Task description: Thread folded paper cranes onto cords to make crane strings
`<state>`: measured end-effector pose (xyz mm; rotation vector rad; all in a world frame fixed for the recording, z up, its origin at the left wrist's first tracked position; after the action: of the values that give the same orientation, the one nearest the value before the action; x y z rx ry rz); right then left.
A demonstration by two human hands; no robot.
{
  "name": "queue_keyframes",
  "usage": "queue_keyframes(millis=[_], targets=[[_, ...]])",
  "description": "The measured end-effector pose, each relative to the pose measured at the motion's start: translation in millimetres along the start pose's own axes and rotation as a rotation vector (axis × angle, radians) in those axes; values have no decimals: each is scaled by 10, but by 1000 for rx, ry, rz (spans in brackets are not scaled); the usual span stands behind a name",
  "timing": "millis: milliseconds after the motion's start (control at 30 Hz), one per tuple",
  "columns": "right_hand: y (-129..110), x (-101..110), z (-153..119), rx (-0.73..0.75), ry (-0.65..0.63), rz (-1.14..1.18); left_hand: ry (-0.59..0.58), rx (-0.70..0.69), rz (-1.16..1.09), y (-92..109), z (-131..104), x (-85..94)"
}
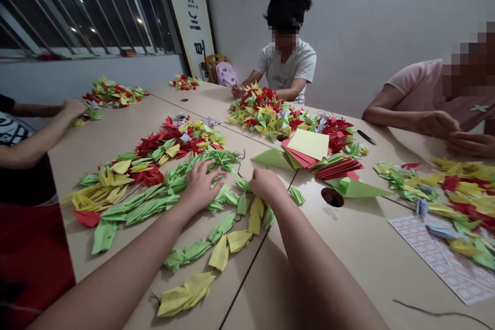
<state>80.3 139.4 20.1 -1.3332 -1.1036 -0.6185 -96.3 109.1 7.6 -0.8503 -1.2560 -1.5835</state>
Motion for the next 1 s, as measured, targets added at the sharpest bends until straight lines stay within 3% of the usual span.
queue_keyframes(millis=[133, 267, 433, 600, 1000], targets=[[2, 62, -21, 13, -23, -120, -34, -3, 20, -1, -6, -9], [-94, 136, -52, 73, 34, -147, -15, -29, 39, 2, -14, -25], [-186, 61, -41, 196, -23, -173, -1, -32, 43, 2, -19, -31], [-98, 14, 24, 157, -31, -187, -17, -37, 36, 0, -15, -28], [10, 170, 59, 89, -127, -190, -23, -35, 23, -12, -22, -38]])
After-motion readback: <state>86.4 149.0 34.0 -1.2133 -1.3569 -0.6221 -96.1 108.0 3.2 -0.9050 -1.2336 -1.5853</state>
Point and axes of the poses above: each hand's wrist, its own z-axis towards the middle knuckle, its own x-axis out of the back of the hand, y = z × x, the point moved 2 cm from there along z, towards the middle knuckle, and after that the axes turned 8 degrees about x, right-handed, at the moved point
